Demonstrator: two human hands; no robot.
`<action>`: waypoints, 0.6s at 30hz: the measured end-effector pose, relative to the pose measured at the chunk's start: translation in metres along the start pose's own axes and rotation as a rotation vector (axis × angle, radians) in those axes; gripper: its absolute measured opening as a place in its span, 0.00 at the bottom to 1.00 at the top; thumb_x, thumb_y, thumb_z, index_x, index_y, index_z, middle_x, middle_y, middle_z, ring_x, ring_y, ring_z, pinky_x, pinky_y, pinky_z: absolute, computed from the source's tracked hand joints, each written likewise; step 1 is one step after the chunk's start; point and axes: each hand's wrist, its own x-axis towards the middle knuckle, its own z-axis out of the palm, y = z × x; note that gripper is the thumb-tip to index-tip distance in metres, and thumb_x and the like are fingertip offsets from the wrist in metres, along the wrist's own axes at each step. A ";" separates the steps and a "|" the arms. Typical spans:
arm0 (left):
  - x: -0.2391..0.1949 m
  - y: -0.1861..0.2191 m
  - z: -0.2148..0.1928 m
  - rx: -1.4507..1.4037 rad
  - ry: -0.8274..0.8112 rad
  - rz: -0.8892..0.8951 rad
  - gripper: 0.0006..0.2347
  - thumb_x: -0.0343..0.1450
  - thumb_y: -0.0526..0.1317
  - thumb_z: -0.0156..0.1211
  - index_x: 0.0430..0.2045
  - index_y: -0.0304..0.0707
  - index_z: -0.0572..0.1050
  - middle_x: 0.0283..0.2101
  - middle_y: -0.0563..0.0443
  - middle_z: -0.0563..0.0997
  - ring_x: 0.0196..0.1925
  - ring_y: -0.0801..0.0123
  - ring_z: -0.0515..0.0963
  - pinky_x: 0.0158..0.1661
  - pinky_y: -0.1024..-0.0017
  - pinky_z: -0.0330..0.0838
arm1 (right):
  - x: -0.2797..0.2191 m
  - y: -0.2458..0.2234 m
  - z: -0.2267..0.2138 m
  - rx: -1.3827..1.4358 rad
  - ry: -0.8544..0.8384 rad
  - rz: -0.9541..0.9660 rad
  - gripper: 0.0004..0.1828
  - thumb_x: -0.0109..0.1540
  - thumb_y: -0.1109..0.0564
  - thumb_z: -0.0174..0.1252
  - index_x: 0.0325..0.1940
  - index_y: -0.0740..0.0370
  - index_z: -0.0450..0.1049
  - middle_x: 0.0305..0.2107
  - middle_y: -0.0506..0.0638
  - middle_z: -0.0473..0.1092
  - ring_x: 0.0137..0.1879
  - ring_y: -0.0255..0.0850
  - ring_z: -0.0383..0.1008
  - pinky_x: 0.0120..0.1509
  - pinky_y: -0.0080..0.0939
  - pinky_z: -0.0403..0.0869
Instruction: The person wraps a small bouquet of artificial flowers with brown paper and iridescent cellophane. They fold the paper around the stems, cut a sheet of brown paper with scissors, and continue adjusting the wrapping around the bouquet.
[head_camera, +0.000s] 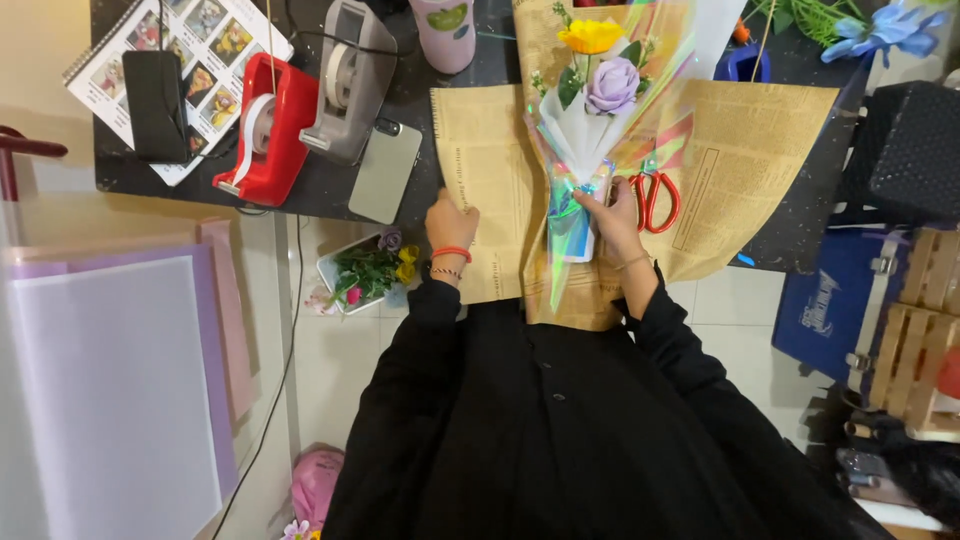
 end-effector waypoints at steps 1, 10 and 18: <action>-0.006 0.008 -0.007 0.140 0.029 0.003 0.20 0.60 0.45 0.66 0.44 0.40 0.73 0.33 0.37 0.84 0.38 0.44 0.86 0.37 0.49 0.81 | -0.003 -0.001 -0.001 -0.015 0.019 -0.004 0.34 0.54 0.50 0.79 0.53 0.59 0.65 0.41 0.50 0.69 0.49 0.42 0.70 0.55 0.42 0.72; -0.094 0.154 -0.013 0.207 -0.063 0.289 0.36 0.63 0.46 0.70 0.64 0.27 0.61 0.64 0.25 0.56 0.40 0.31 0.83 0.41 0.45 0.82 | -0.002 0.012 0.016 0.016 0.083 -0.012 0.33 0.54 0.51 0.80 0.52 0.57 0.65 0.41 0.48 0.70 0.49 0.40 0.71 0.55 0.40 0.72; -0.071 0.107 0.010 0.065 0.210 0.492 0.16 0.64 0.34 0.65 0.46 0.46 0.81 0.60 0.43 0.65 0.61 0.40 0.65 0.61 0.53 0.67 | -0.011 0.018 0.003 0.042 0.088 -0.021 0.33 0.53 0.52 0.80 0.51 0.59 0.64 0.42 0.50 0.68 0.50 0.42 0.70 0.55 0.45 0.71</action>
